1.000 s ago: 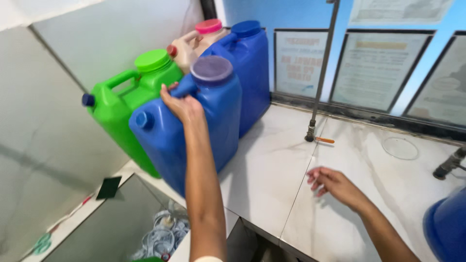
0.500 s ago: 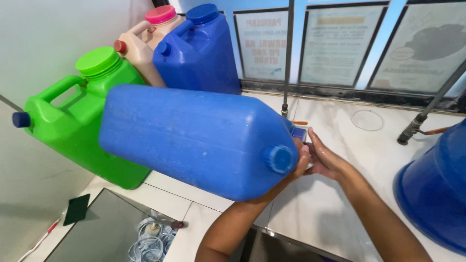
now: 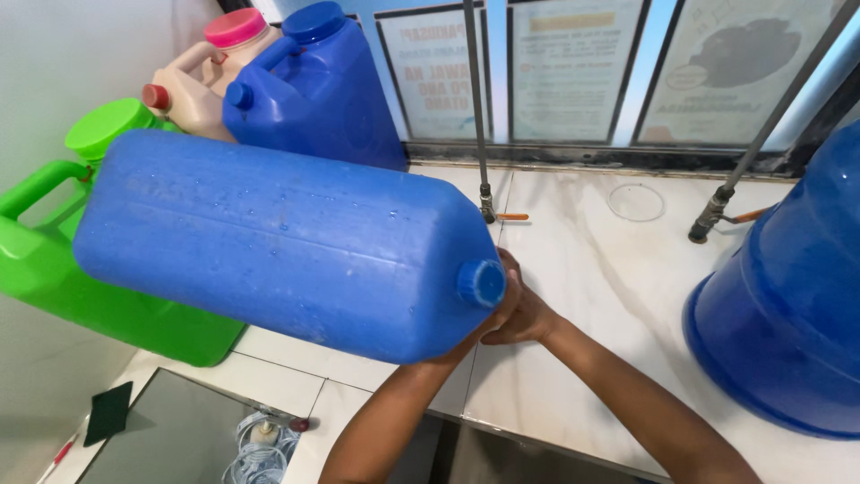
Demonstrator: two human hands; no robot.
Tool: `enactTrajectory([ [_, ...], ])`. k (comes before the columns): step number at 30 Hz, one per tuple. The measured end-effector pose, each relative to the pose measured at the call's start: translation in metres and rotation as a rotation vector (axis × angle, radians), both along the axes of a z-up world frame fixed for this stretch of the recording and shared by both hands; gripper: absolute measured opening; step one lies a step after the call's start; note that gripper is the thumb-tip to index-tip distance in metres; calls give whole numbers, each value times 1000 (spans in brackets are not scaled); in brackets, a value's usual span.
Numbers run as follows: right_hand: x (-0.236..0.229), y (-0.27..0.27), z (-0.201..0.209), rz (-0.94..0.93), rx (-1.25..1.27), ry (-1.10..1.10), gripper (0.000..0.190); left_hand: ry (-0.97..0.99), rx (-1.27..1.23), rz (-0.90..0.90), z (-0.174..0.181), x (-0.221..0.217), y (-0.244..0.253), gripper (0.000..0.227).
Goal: The person washes a green plastic jerrycan and its red cap in a sink using a sponge and a toothbrush. They scrub the exterior and interior, rinse with water, and then place the jerrycan with other containers on the floor.
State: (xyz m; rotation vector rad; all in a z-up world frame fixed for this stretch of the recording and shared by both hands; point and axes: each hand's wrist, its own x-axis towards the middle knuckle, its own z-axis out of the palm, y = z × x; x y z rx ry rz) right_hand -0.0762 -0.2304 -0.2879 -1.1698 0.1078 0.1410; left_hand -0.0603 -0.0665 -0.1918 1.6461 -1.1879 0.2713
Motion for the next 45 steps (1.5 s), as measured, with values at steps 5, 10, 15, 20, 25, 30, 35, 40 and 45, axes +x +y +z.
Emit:
enactTrajectory([
  [5, 8, -19, 0, -78, -103, 13, 75, -26, 36, -8, 6, 6, -4, 10],
  [10, 22, -21, -29, 14, -74, 107, 71, -29, 79, 20, 1, 2, -10, 12],
  [15, 14, -16, -34, -17, -869, -308, 71, -8, 114, 35, 7, 9, -25, 14],
  [20, 8, -25, 2, 135, -1599, -710, 68, 11, 147, 55, 11, 19, -42, 17],
  [25, 1, -49, 5, -144, -1667, -1372, 76, 4, 160, 107, 10, 29, -51, 19],
  [30, 25, -72, -24, -130, -583, -277, 72, -10, 162, 143, 8, 33, -57, 22],
  [35, 31, -51, -56, -321, -358, -294, 69, -162, -100, 97, 12, 28, -54, 35],
  [40, 38, -29, -23, -122, 67, 277, 69, 110, -200, -86, 25, 9, -41, 44],
  [45, 51, -28, -58, -218, -765, -447, 67, -33, -106, -27, 24, 20, -38, 50],
])
